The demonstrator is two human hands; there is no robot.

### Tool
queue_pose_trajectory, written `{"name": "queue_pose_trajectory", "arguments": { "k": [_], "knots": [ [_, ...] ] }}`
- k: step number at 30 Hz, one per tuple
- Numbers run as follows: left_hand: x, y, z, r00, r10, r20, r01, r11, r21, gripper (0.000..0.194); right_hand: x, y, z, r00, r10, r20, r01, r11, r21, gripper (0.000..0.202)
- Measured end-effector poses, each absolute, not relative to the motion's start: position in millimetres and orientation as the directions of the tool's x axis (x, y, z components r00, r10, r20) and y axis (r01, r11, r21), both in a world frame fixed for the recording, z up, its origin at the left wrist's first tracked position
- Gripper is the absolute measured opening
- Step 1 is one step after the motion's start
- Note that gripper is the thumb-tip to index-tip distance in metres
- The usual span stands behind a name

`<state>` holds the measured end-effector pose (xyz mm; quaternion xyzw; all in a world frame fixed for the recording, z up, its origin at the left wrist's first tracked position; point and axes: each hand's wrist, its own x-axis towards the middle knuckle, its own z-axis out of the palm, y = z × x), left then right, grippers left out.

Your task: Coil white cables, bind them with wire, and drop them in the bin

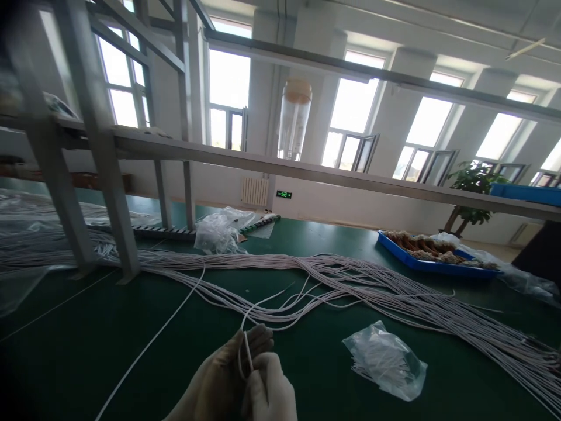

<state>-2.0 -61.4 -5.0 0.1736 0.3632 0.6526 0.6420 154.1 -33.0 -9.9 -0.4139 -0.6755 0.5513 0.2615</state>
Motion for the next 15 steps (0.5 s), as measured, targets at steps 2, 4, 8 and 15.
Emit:
{"name": "queue_pose_trajectory", "arguments": {
  "k": [2,4,8,15],
  "knots": [
    [-2.9,-57.8,3.0,-0.070,0.968,-0.241,-0.773,0.100,0.626,0.031,151.9,-30.3,-16.6,-0.594,0.794,-0.133,0.245,0.020,-0.969,0.044],
    [-7.1,-54.9,8.7,-0.052,0.977,-0.206,-0.841,0.068,0.537,0.036,152.4,-22.2,-22.1,-0.667,0.726,-0.166,0.273,0.031,-0.962,0.054],
    [-23.0,-58.9,23.1,0.001,0.997,-0.083,-0.904,0.036,0.427,0.031,157.7,11.1,-19.1,-0.663,0.708,-0.243,0.337,-0.008,-0.941,0.063],
    [-26.3,-85.9,50.3,0.183,0.975,-0.124,-0.541,0.205,0.816,0.026,151.1,57.7,40.4,-0.492,0.870,-0.036,0.328,0.147,-0.933,0.049]
  ]
}}
